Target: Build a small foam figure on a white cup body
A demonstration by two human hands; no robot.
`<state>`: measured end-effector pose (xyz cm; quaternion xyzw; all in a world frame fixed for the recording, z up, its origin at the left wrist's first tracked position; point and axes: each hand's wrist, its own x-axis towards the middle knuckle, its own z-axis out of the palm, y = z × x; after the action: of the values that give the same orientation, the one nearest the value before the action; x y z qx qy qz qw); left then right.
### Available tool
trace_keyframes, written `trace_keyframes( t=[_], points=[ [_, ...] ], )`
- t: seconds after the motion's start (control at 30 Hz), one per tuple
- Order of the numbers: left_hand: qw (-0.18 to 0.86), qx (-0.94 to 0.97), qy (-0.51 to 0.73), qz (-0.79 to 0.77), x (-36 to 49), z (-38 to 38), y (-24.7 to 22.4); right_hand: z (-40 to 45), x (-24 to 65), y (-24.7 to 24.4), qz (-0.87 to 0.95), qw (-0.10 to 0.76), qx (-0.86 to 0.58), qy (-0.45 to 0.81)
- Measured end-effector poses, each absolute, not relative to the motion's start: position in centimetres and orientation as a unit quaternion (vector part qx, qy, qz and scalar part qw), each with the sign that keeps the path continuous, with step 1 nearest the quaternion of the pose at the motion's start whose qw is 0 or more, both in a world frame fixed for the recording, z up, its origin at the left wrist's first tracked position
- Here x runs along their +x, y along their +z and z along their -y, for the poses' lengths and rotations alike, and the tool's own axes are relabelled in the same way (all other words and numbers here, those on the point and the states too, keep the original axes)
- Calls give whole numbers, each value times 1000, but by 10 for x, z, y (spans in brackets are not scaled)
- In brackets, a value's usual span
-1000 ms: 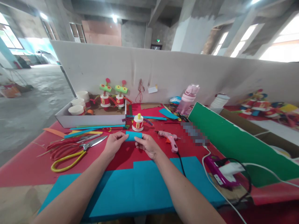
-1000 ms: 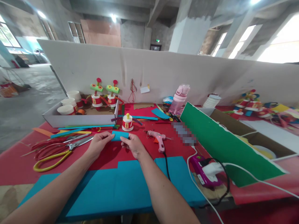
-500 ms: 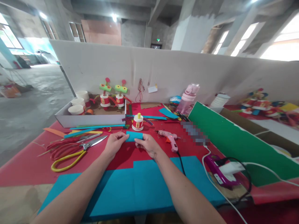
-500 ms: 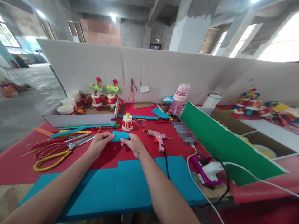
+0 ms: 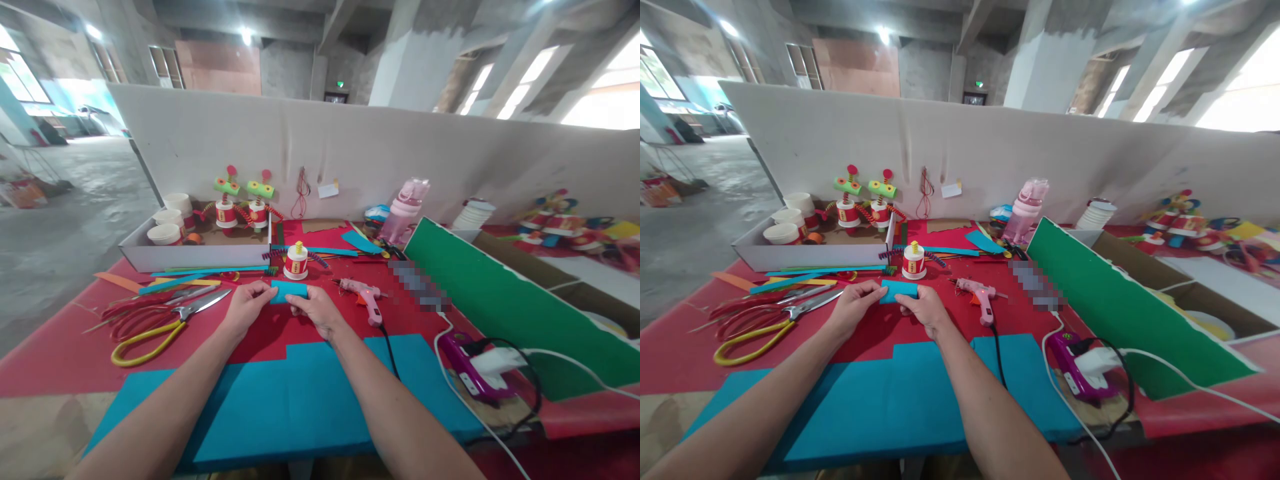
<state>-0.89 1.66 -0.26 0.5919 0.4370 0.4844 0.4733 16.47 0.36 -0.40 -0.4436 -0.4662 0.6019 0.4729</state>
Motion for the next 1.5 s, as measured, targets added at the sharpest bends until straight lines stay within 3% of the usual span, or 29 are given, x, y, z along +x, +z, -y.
trace_keyframes(
  t=[0.17, 0.3, 0.57, 1.0, 1.13, 1.33, 1.5],
  points=[
    [454, 578, 510, -448, -15, -20, -3, -6, 174, 6, 408, 493, -389, 663],
    [455, 548, 539, -449, -19, -23, -2, -9, 181, 9, 394, 574, -426, 578],
    [458, 530, 554, -449, -23, -23, 1, -11, 179, 1, 423, 594, -459, 507],
    [450, 573, 529, -435, -17, -23, -2, -16, 177, -11, 520, 525, -500, 451],
    [486, 491, 572, -443, -27, -28, 1, -16, 182, -7, 532, 532, -525, 398],
    [551, 376, 632, -394, -32, -32, 6, -5, 170, -1, 674, 499, -418, 350],
    [590, 358, 627, -361, -31, -31, 6, -6, 173, 0, 598, 530, -467, 379]
  ],
)
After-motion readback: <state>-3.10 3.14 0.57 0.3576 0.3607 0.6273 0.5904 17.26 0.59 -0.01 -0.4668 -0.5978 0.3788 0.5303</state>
